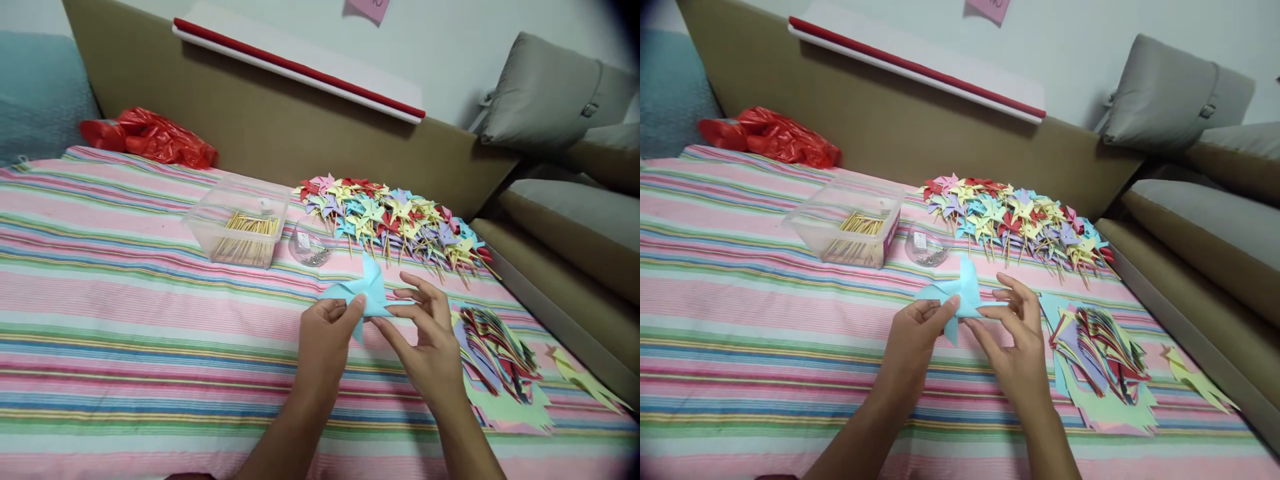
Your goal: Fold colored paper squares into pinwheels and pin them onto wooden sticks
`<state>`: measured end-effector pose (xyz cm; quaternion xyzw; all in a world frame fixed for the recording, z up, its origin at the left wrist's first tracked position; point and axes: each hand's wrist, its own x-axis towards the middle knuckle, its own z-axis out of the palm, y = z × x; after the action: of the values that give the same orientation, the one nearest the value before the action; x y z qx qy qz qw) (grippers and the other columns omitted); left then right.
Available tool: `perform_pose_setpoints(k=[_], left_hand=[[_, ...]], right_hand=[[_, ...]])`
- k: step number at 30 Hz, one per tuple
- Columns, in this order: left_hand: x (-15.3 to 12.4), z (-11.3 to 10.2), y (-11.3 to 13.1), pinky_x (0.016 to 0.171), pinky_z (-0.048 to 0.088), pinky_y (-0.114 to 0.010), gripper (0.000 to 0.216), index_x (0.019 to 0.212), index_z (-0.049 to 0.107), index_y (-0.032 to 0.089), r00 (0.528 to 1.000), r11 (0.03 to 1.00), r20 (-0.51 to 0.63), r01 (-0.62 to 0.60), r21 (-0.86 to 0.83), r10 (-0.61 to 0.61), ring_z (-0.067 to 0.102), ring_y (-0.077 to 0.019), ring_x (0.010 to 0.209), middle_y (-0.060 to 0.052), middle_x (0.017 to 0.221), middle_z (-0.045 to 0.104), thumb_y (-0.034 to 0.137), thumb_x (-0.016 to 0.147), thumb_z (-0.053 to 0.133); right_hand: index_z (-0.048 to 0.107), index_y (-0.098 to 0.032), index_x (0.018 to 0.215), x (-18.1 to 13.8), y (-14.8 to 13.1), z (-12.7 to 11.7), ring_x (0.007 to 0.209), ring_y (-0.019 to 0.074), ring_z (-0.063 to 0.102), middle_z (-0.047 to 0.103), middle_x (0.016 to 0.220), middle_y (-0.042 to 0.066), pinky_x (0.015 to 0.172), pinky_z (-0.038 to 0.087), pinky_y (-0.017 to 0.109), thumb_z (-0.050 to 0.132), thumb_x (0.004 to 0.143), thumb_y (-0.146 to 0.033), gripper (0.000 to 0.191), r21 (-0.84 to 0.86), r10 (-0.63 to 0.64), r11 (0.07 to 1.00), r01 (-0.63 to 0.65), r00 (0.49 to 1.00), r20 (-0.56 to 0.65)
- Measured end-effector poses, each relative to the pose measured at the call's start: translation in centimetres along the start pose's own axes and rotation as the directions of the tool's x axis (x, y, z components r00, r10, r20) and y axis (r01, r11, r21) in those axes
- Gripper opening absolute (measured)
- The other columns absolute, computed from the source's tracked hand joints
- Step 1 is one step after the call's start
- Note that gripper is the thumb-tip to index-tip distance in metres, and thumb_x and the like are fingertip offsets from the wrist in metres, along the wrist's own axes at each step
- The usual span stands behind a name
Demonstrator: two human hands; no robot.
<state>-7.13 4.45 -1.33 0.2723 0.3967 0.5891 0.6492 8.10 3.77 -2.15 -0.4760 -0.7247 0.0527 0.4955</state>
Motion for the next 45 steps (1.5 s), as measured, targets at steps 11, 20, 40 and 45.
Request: perform_pose_setpoints(k=[11, 20, 40, 45], left_hand=[[0.7, -1.3, -0.7, 0.056, 0.038, -0.026, 0.024, 0.062, 0.067, 0.019, 0.986, 0.972, 0.079, -0.159, 0.172, 0.148, 0.054, -0.0156, 0.058, 0.001, 0.059, 0.058, 0.036, 0.075, 0.078], [0.7, -0.9, 0.3, 0.06, 0.038, -0.025, 0.031, 0.061, 0.064, 0.016, 0.994, 0.998, 0.096, -0.053, -0.037, 0.056, 0.05, -0.0125, 0.061, 0.0, 0.061, 0.056, 0.039, 0.076, 0.078], [-0.4, -1.0, 1.1, 0.066, 0.044, -0.023, 0.023, 0.069, 0.076, 0.013, 0.856, 0.901, 0.517, 0.246, -0.358, -0.028, 0.056, -0.01, 0.064, -0.003, 0.069, 0.066, 0.035, 0.075, 0.083], [-0.3, -1.1, 1.1, 0.067, 0.044, -0.024, 0.021, 0.072, 0.076, 0.014, 0.849, 0.894, 0.529, 0.25, -0.373, -0.016, 0.055, -0.0101, 0.065, -0.003, 0.071, 0.066, 0.033, 0.076, 0.083]], right_hand=[[0.069, -0.029, 0.091, 1.0, 0.1, -1.2, 0.126, 0.0295, 0.054, 0.046, 0.148, 0.006, 0.103, 0.046, 0.055, 0.071, 0.089, -0.029, 0.002, -0.007, 0.043, 0.999, -0.042, 0.973, 0.225], [0.065, -0.023, 0.106, 4.9, 2.4, 0.0, 0.116, 0.0277, 0.06, 0.063, 0.125, 0.013, 0.091, 0.052, 0.045, 0.046, 0.102, -0.037, 0.024, -0.08, 0.099, 0.992, -0.097, 0.995, 0.02], [0.066, -0.016, 0.114, 20.2, 6.0, 16.1, 0.097, 0.021, 0.068, 0.068, 0.115, 0.007, 0.084, 0.058, 0.04, 0.063, 0.096, -0.036, 0.027, -0.517, 0.36, 0.728, 0.45, 0.39, 0.847], [0.065, -0.017, 0.116, 19.8, 5.5, 16.6, 0.101, 0.0212, 0.067, 0.067, 0.117, 0.008, 0.087, 0.057, 0.041, 0.063, 0.096, -0.035, 0.027, -0.583, 0.441, 0.648, 0.49, 0.383, 0.812]])
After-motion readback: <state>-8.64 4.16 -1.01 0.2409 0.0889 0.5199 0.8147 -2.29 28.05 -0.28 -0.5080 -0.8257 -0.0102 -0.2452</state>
